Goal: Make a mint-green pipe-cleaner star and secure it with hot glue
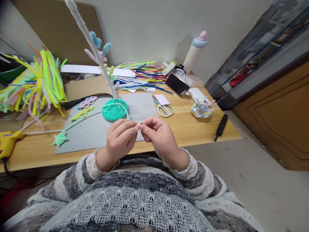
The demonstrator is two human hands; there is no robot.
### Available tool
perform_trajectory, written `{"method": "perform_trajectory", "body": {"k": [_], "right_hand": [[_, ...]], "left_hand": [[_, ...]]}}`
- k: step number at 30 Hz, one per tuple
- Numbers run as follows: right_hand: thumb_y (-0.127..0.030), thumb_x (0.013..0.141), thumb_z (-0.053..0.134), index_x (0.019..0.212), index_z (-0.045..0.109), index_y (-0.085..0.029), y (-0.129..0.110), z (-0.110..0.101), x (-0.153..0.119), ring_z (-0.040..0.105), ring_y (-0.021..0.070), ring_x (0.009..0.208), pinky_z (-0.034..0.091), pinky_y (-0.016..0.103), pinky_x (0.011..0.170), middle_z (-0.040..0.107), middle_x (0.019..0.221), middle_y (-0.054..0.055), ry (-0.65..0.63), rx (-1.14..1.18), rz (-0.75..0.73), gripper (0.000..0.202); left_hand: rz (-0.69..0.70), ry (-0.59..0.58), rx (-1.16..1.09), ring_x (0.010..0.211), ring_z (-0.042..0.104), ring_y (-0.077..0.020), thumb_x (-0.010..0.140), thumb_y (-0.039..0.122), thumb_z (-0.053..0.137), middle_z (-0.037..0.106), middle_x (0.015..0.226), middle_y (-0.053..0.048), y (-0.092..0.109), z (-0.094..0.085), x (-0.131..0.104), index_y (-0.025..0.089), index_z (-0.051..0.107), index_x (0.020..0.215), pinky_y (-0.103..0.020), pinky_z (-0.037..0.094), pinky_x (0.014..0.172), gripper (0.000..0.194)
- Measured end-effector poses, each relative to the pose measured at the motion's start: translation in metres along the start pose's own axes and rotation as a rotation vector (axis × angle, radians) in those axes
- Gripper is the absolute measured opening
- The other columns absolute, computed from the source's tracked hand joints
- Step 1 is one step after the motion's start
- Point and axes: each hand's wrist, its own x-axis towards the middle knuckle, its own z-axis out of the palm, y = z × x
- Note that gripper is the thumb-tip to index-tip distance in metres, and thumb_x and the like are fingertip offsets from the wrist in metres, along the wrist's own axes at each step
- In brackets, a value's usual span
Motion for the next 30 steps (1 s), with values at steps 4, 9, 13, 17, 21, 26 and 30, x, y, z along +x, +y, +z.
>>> {"method": "perform_trajectory", "body": {"k": [4, 9, 13, 17, 21, 26, 30], "right_hand": [[-0.039, 0.08, 0.073, 0.08, 0.059, -0.018, 0.001, -0.005, 0.0, 0.037, 0.0056, 0.043, 0.028, 0.021, 0.041, 0.047, 0.051, -0.008, -0.043, -0.12, -0.022, 0.025], [-0.033, 0.093, 0.056, 0.086, 0.063, -0.017, -0.003, -0.009, -0.002, 0.049, 0.0102, 0.061, 0.039, 0.025, 0.055, 0.057, 0.069, -0.001, -0.04, -0.575, -0.212, 0.018], [-0.031, 0.093, 0.056, 0.087, 0.065, -0.017, -0.012, -0.011, -0.003, 0.054, 0.0125, 0.066, 0.042, 0.027, 0.06, 0.062, 0.074, 0.001, -0.077, -0.759, -0.263, 0.017], [-0.029, 0.091, 0.058, 0.082, 0.063, -0.017, -0.02, -0.012, -0.002, 0.05, 0.0112, 0.062, 0.039, 0.026, 0.057, 0.059, 0.068, -0.001, -0.096, -0.831, -0.254, 0.015], [-0.029, 0.089, 0.059, 0.078, 0.06, -0.016, -0.023, -0.012, -0.002, 0.047, 0.0103, 0.059, 0.036, 0.025, 0.054, 0.055, 0.065, -0.002, -0.12, -0.79, -0.175, 0.017], [-0.032, 0.087, 0.061, 0.078, 0.058, -0.017, -0.018, -0.018, -0.001, 0.042, 0.0061, 0.048, 0.03, 0.021, 0.042, 0.056, 0.063, -0.003, -0.234, -0.464, 0.148, 0.019], [-0.029, 0.082, 0.063, 0.071, 0.055, -0.016, -0.016, -0.025, 0.004, 0.034, 0.0021, 0.038, 0.021, 0.016, 0.035, 0.056, 0.058, -0.004, -0.286, -0.051, 0.454, 0.019]], "left_hand": [[-0.208, 0.013, -0.247, 0.072, 0.06, -0.0132, 0.086, 0.008, 0.059, 0.069, 0.081, -0.004, 0.001, -0.002, 0.004, 0.018, 0.061, 0.094, -0.027, 0.049, 0.066, 0.012], [-0.192, -0.144, -0.256, 0.069, 0.06, -0.0132, 0.089, 0.009, 0.052, 0.067, 0.078, -0.003, -0.003, -0.006, 0.008, 0.017, 0.062, 0.109, -0.026, 0.048, 0.062, 0.024], [-0.155, -0.142, -0.167, 0.067, 0.061, -0.0128, 0.088, 0.01, 0.055, 0.07, 0.079, -0.003, -0.006, -0.009, 0.01, 0.017, 0.063, 0.101, -0.027, 0.048, 0.062, 0.017], [-0.119, -0.116, -0.118, 0.066, 0.061, -0.0124, 0.087, 0.009, 0.057, 0.07, 0.075, -0.002, -0.007, -0.01, 0.011, 0.017, 0.062, 0.094, -0.026, 0.048, 0.061, 0.012], [-0.032, -0.118, -0.035, 0.062, 0.058, -0.0136, 0.086, 0.012, 0.058, 0.066, 0.066, -0.001, -0.009, -0.009, 0.011, 0.017, 0.062, 0.086, -0.027, 0.047, 0.061, 0.006], [0.033, -0.224, 0.065, 0.059, 0.054, -0.0139, 0.087, 0.016, 0.056, 0.064, 0.061, 0.001, -0.012, -0.011, 0.011, 0.019, 0.058, 0.076, -0.029, 0.039, 0.057, 0.012], [0.047, -0.256, 0.096, 0.064, 0.054, -0.0151, 0.088, 0.018, 0.059, 0.068, 0.07, 0.0, -0.012, -0.013, 0.011, 0.019, 0.062, 0.087, -0.031, 0.036, 0.059, 0.003]]}}
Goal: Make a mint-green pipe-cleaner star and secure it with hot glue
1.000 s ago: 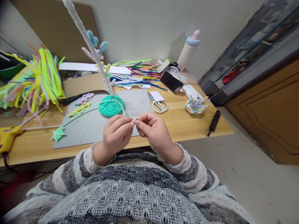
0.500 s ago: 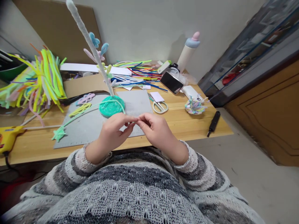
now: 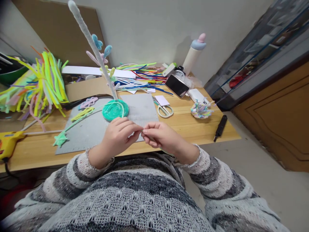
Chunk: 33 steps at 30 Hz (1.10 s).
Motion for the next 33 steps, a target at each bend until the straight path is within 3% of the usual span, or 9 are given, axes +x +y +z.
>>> {"method": "perform_trajectory", "body": {"k": [4, 7, 10, 15, 17, 22, 24, 29, 33], "right_hand": [[-0.023, 0.077, 0.059, 0.07, 0.051, -0.016, -0.003, -0.006, 0.005, 0.021, 0.0, 0.034, 0.012, 0.014, 0.032, 0.045, 0.051, -0.008, -0.17, 0.295, 0.318, 0.013], [-0.023, 0.076, 0.053, 0.067, 0.045, -0.018, -0.001, -0.004, 0.008, 0.015, 0.0008, 0.035, 0.011, 0.015, 0.033, 0.037, 0.05, -0.01, -0.162, 0.25, 0.377, 0.014], [-0.026, 0.079, 0.048, 0.065, 0.041, -0.021, 0.007, 0.002, 0.006, 0.018, 0.004, 0.04, 0.015, 0.019, 0.037, 0.034, 0.052, -0.009, 0.014, -0.109, 0.141, 0.017], [-0.025, 0.079, 0.061, 0.063, 0.049, -0.02, 0.021, 0.006, -0.005, 0.032, 0.0111, 0.059, 0.028, 0.026, 0.053, 0.04, 0.06, -0.003, 0.271, -0.8, -0.45, 0.021], [-0.027, 0.08, 0.061, 0.064, 0.051, -0.02, 0.023, 0.004, -0.006, 0.033, 0.0111, 0.059, 0.028, 0.026, 0.053, 0.041, 0.062, -0.003, 0.28, -0.743, -0.419, 0.02], [-0.037, 0.084, 0.055, 0.066, 0.048, -0.019, 0.02, -0.001, 0.0, 0.023, 0.0041, 0.043, 0.019, 0.02, 0.039, 0.04, 0.056, -0.007, 0.011, -0.003, 0.159, 0.026], [-0.037, 0.079, 0.062, 0.066, 0.047, -0.018, 0.019, -0.001, 0.001, 0.019, 0.0015, 0.042, 0.015, 0.017, 0.038, 0.039, 0.056, -0.008, -0.025, 0.187, 0.22, 0.028], [-0.038, 0.077, 0.065, 0.066, 0.042, -0.019, 0.025, 0.003, 0.001, 0.018, 0.0018, 0.042, 0.013, 0.017, 0.038, 0.039, 0.056, -0.009, -0.002, 0.168, 0.166, 0.031], [-0.03, 0.082, 0.056, 0.066, 0.04, -0.022, 0.032, -0.002, 0.001, 0.027, 0.007, 0.047, 0.022, 0.022, 0.044, 0.036, 0.054, -0.008, 0.153, -0.379, -0.267, 0.024]], "left_hand": [[0.163, 0.011, 0.111, 0.067, 0.054, -0.0156, 0.089, 0.021, 0.061, 0.072, 0.081, -0.001, -0.002, -0.003, -0.001, 0.018, 0.063, 0.088, -0.032, 0.033, 0.06, 0.003], [0.271, -0.047, 0.17, 0.067, 0.052, -0.0152, 0.089, 0.019, 0.059, 0.072, 0.083, -0.001, -0.002, -0.004, -0.001, 0.018, 0.061, 0.08, -0.032, 0.031, 0.06, 0.009], [0.253, -0.114, 0.136, 0.066, 0.053, -0.0148, 0.089, 0.017, 0.056, 0.068, 0.075, 0.0, -0.002, -0.002, 0.002, 0.018, 0.059, 0.074, -0.033, 0.031, 0.06, 0.015], [-0.011, -0.303, -0.232, 0.063, 0.054, -0.0119, 0.082, 0.015, 0.053, 0.061, 0.064, 0.001, -0.004, 0.004, 0.006, 0.018, 0.056, 0.067, -0.029, 0.036, 0.062, 0.015], [-0.046, -0.316, -0.278, 0.063, 0.055, -0.0116, 0.082, 0.014, 0.053, 0.061, 0.063, 0.002, -0.004, 0.005, 0.005, 0.018, 0.056, 0.068, -0.029, 0.035, 0.061, 0.015], [0.083, -0.204, -0.081, 0.063, 0.052, -0.0135, 0.087, 0.017, 0.051, 0.062, 0.066, 0.001, -0.002, 0.006, 0.0, 0.018, 0.056, 0.069, -0.032, 0.032, 0.062, 0.019], [0.141, -0.181, -0.017, 0.064, 0.051, -0.0141, 0.09, 0.019, 0.05, 0.062, 0.067, 0.001, -0.001, 0.005, 0.0, 0.018, 0.056, 0.07, -0.032, 0.033, 0.063, 0.021], [0.235, -0.209, 0.067, 0.067, 0.052, -0.0146, 0.092, 0.021, 0.052, 0.063, 0.069, 0.001, 0.001, 0.0, 0.002, 0.018, 0.056, 0.071, -0.033, 0.032, 0.063, 0.021], [0.141, -0.272, -0.072, 0.067, 0.054, -0.0136, 0.089, 0.018, 0.052, 0.065, 0.07, 0.0, 0.001, 0.001, 0.004, 0.018, 0.059, 0.072, -0.033, 0.032, 0.064, 0.018]]}}
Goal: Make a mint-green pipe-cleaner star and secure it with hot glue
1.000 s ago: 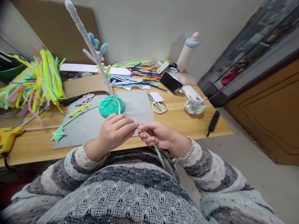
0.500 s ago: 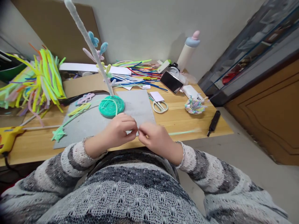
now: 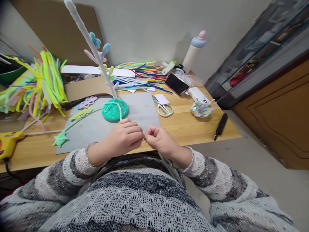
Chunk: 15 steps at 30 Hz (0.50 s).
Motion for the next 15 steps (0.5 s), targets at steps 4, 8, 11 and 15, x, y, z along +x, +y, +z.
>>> {"method": "perform_trajectory", "body": {"k": [4, 8, 11, 15], "right_hand": [[-0.019, 0.083, 0.055, 0.061, 0.044, -0.021, 0.0, -0.01, -0.002, 0.031, 0.0115, 0.056, 0.023, 0.029, 0.053, 0.041, 0.059, -0.003, -0.118, -0.722, -0.542, 0.024], [-0.022, 0.084, 0.055, 0.063, 0.046, -0.021, -0.001, -0.009, -0.001, 0.033, 0.0111, 0.055, 0.025, 0.028, 0.051, 0.043, 0.059, -0.003, 0.003, -0.618, -0.359, 0.023], [-0.032, 0.087, 0.047, 0.066, 0.048, -0.02, 0.004, -0.005, 0.002, 0.034, 0.0079, 0.045, 0.024, 0.023, 0.042, 0.046, 0.057, -0.003, -0.086, -0.042, 0.181, 0.024], [-0.034, 0.079, 0.058, 0.065, 0.05, -0.017, 0.01, -0.006, 0.006, 0.023, 0.0015, 0.038, 0.017, 0.016, 0.036, 0.045, 0.053, -0.007, -0.281, 0.609, 0.584, 0.023]], "left_hand": [[-0.207, -0.229, -0.392, 0.062, 0.057, -0.0105, 0.08, 0.016, 0.056, 0.066, 0.064, 0.003, -0.006, 0.001, 0.004, 0.018, 0.062, 0.069, -0.031, 0.036, 0.069, 0.013], [-0.275, -0.256, -0.407, 0.064, 0.059, -0.0114, 0.08, 0.017, 0.057, 0.068, 0.067, 0.003, -0.012, 0.002, 0.005, 0.018, 0.064, 0.071, -0.032, 0.036, 0.071, 0.011], [-0.138, -0.169, -0.127, 0.068, 0.058, -0.014, 0.085, 0.02, 0.055, 0.066, 0.069, 0.001, -0.01, 0.004, 0.003, 0.018, 0.061, 0.069, -0.033, 0.032, 0.067, 0.016], [0.043, -0.104, 0.171, 0.068, 0.055, -0.016, 0.092, 0.02, 0.053, 0.063, 0.07, 0.0, -0.003, 0.007, -0.003, 0.018, 0.058, 0.071, -0.034, 0.031, 0.066, 0.021]]}}
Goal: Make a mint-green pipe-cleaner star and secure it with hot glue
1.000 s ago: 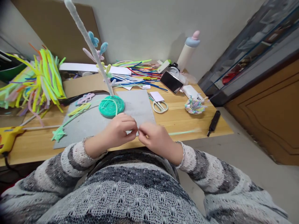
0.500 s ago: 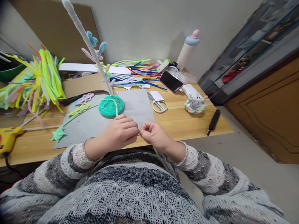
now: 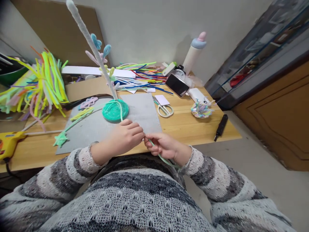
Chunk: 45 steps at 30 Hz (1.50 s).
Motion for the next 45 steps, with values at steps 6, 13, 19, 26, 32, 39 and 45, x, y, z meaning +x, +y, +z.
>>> {"method": "perform_trajectory", "body": {"k": [6, 13, 19, 26, 32, 39, 45], "right_hand": [[-0.028, 0.072, 0.067, 0.059, 0.048, -0.016, 0.005, 0.005, -0.003, 0.018, 0.0006, 0.04, 0.016, 0.013, 0.036, 0.043, 0.05, -0.008, 0.08, 0.169, -0.035, 0.026], [-0.034, 0.075, 0.061, 0.061, 0.047, -0.02, 0.005, 0.013, -0.002, 0.02, 0.0049, 0.042, 0.016, 0.02, 0.041, 0.037, 0.049, -0.009, 0.19, -0.166, -0.257, 0.025], [-0.026, 0.08, 0.06, 0.06, 0.053, -0.021, -0.002, 0.004, -0.01, 0.034, 0.0133, 0.062, 0.026, 0.029, 0.058, 0.043, 0.061, -0.002, 0.288, -1.136, -0.763, 0.022], [-0.041, 0.085, 0.054, 0.068, 0.046, -0.021, 0.001, 0.009, -0.006, 0.026, 0.0085, 0.048, 0.018, 0.023, 0.044, 0.038, 0.057, -0.006, 0.203, -0.397, -0.33, 0.027], [-0.033, 0.083, 0.055, 0.064, 0.041, -0.022, -0.002, 0.012, -0.007, 0.026, 0.0091, 0.049, 0.021, 0.023, 0.045, 0.035, 0.056, -0.006, 0.264, -0.484, -0.471, 0.026], [-0.028, 0.086, 0.057, 0.064, 0.052, -0.022, -0.005, 0.007, -0.019, 0.033, 0.0145, 0.062, 0.027, 0.031, 0.057, 0.044, 0.062, 0.0, 0.346, -1.256, -0.815, 0.023], [-0.039, 0.078, 0.061, 0.07, 0.047, -0.02, -0.005, 0.007, -0.01, 0.023, 0.0067, 0.047, 0.012, 0.021, 0.041, 0.038, 0.058, -0.006, 0.065, -0.138, -0.115, 0.025]], "left_hand": [[0.12, 0.012, 0.07, 0.072, 0.052, -0.0172, 0.094, 0.02, 0.052, 0.063, 0.076, -0.001, 0.003, -0.003, -0.006, 0.016, 0.06, 0.079, -0.034, 0.032, 0.068, 0.017], [-0.079, 0.027, -0.188, 0.07, 0.055, -0.0148, 0.09, 0.018, 0.051, 0.065, 0.072, 0.0, 0.001, -0.003, 0.0, 0.018, 0.058, 0.074, -0.033, 0.032, 0.068, 0.018], [-0.2, -0.141, -0.542, 0.07, 0.058, -0.0139, 0.082, 0.016, 0.053, 0.064, 0.069, 0.001, -0.005, -0.002, 0.006, 0.018, 0.059, 0.071, -0.03, 0.036, 0.069, 0.013], [-0.167, -0.04, -0.302, 0.069, 0.056, -0.0146, 0.086, 0.016, 0.05, 0.065, 0.072, -0.001, -0.005, 0.0, 0.003, 0.018, 0.058, 0.073, -0.031, 0.032, 0.066, 0.016], [-0.174, -0.001, -0.319, 0.068, 0.056, -0.0146, 0.084, 0.014, 0.05, 0.065, 0.071, -0.001, -0.003, 0.0, 0.004, 0.018, 0.057, 0.072, -0.032, 0.033, 0.066, 0.014], [-0.27, -0.068, -0.576, 0.066, 0.056, -0.0127, 0.08, 0.015, 0.052, 0.064, 0.067, 0.002, -0.006, 0.001, 0.006, 0.018, 0.057, 0.071, -0.03, 0.038, 0.069, 0.011], [-0.141, 0.017, -0.298, 0.07, 0.055, -0.0147, 0.085, 0.016, 0.05, 0.065, 0.073, -0.001, -0.005, 0.003, 0.001, 0.018, 0.057, 0.073, -0.033, 0.032, 0.067, 0.014]]}}
